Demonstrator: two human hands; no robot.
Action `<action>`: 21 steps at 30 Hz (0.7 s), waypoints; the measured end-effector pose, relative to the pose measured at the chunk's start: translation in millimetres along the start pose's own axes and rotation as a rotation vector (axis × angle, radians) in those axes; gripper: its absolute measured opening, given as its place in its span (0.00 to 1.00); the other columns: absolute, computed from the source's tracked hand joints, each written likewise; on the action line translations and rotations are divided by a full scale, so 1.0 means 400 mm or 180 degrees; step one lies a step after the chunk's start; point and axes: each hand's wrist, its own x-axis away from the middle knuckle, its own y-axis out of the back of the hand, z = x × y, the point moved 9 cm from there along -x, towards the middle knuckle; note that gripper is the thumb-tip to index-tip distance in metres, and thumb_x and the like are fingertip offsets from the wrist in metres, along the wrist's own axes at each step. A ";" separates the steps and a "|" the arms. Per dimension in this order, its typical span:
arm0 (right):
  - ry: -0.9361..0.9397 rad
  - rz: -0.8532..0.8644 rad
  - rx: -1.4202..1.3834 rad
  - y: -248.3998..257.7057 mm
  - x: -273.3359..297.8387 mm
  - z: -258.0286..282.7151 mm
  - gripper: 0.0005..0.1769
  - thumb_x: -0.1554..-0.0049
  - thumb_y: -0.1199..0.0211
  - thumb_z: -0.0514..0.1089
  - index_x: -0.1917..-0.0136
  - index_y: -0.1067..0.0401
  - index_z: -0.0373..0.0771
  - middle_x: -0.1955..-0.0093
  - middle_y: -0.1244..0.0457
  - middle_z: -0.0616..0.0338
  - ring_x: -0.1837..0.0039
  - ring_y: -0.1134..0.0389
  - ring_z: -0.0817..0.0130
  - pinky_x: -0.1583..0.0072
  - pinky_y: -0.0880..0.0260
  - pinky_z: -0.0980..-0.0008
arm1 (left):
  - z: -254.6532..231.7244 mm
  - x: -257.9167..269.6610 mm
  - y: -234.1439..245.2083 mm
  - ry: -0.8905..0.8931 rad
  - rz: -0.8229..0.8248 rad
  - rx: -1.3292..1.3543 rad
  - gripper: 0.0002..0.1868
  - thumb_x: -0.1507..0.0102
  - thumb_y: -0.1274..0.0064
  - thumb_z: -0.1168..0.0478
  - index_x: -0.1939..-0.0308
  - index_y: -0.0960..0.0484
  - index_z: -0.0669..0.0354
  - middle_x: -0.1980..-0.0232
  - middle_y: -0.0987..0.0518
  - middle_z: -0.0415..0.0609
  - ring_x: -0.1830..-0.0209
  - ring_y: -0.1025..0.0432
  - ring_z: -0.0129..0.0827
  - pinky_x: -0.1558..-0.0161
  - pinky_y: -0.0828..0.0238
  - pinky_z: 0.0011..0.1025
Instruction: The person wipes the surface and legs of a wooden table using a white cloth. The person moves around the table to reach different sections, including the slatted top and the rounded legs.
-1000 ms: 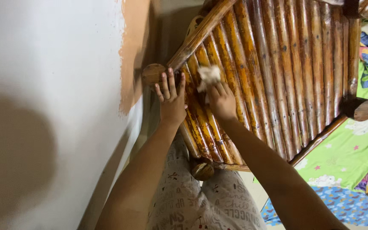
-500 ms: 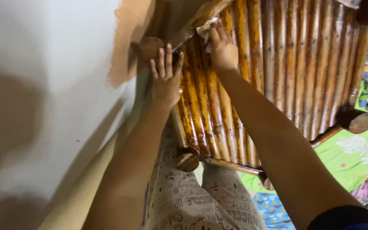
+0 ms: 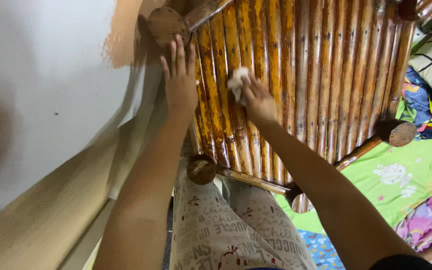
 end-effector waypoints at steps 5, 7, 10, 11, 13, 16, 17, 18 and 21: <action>-0.0300 -0.0108 -0.0364 0.010 -0.097 -0.006 0.42 0.41 0.38 0.31 0.17 0.47 0.48 0.19 0.45 0.48 0.30 0.33 0.54 0.44 0.20 0.64 | -0.093 0.117 -0.061 -0.0159 0.0583 0.0795 0.43 0.31 0.56 0.60 0.17 0.62 0.49 0.17 0.78 0.48 0.17 0.79 0.38 0.21 0.80 0.51; 0.0011 0.0117 -0.0174 0.007 -0.025 0.027 0.46 0.46 0.35 0.35 0.18 0.49 0.46 0.20 0.45 0.43 0.31 0.33 0.50 0.46 0.20 0.63 | -0.128 0.158 -0.074 -0.0258 0.0775 0.1212 0.39 0.27 0.60 0.52 0.18 0.63 0.49 0.17 0.77 0.45 0.16 0.79 0.34 0.20 0.80 0.50; 0.0162 0.0604 -0.0837 -0.003 0.158 0.076 0.52 0.51 0.29 0.46 0.19 0.51 0.40 0.25 0.44 0.39 0.34 0.33 0.46 0.40 0.24 0.49 | -0.148 0.192 -0.078 -0.0340 0.0963 0.1174 0.39 0.27 0.62 0.49 0.17 0.64 0.49 0.16 0.76 0.43 0.16 0.77 0.31 0.20 0.79 0.47; 0.0282 0.0414 -0.0747 0.021 0.238 0.101 0.46 0.45 0.34 0.38 0.18 0.50 0.39 0.23 0.44 0.39 0.28 0.36 0.45 0.42 0.23 0.56 | -0.151 0.203 -0.080 -0.0308 0.1040 0.1244 0.40 0.27 0.61 0.50 0.17 0.64 0.49 0.16 0.75 0.42 0.16 0.76 0.31 0.20 0.79 0.46; 0.0428 0.0200 -0.0692 0.050 0.351 0.131 0.37 0.39 0.38 0.32 0.20 0.46 0.42 0.20 0.43 0.47 0.22 0.37 0.50 0.39 0.23 0.61 | -0.151 0.202 -0.085 -0.0289 0.1209 0.1256 0.42 0.28 0.60 0.51 0.17 0.66 0.49 0.15 0.74 0.42 0.15 0.75 0.32 0.19 0.78 0.45; 0.0299 0.0201 -0.0967 0.068 0.439 0.167 0.29 0.41 0.37 0.35 0.28 0.38 0.47 0.20 0.43 0.63 0.21 0.38 0.63 0.29 0.27 0.61 | -0.145 0.211 -0.088 -0.0356 0.1420 0.1190 0.41 0.27 0.61 0.51 0.17 0.67 0.49 0.14 0.74 0.42 0.15 0.74 0.33 0.19 0.77 0.43; 0.0150 0.0196 -0.1153 0.071 0.438 0.177 0.27 0.41 0.36 0.37 0.29 0.36 0.45 0.21 0.44 0.64 0.22 0.39 0.62 0.30 0.28 0.62 | -0.139 0.214 -0.080 -0.0371 0.1391 0.1233 0.40 0.26 0.62 0.51 0.17 0.67 0.49 0.14 0.73 0.42 0.14 0.73 0.33 0.18 0.77 0.43; -0.0010 0.0168 -0.1319 0.074 0.421 0.176 0.25 0.41 0.35 0.39 0.31 0.33 0.43 0.22 0.45 0.65 0.22 0.41 0.61 0.31 0.30 0.63 | -0.139 0.205 -0.069 -0.0406 0.1337 0.1279 0.39 0.25 0.63 0.51 0.17 0.68 0.49 0.14 0.73 0.42 0.14 0.73 0.33 0.18 0.77 0.43; -0.0066 0.0229 -0.1136 0.062 0.339 0.234 0.30 0.43 0.39 0.31 0.28 0.32 0.40 0.20 0.47 0.63 0.19 0.45 0.62 0.27 0.32 0.62 | -0.139 0.205 -0.064 -0.0377 0.1579 0.1194 0.39 0.26 0.67 0.49 0.17 0.70 0.48 0.15 0.75 0.40 0.15 0.75 0.31 0.19 0.80 0.44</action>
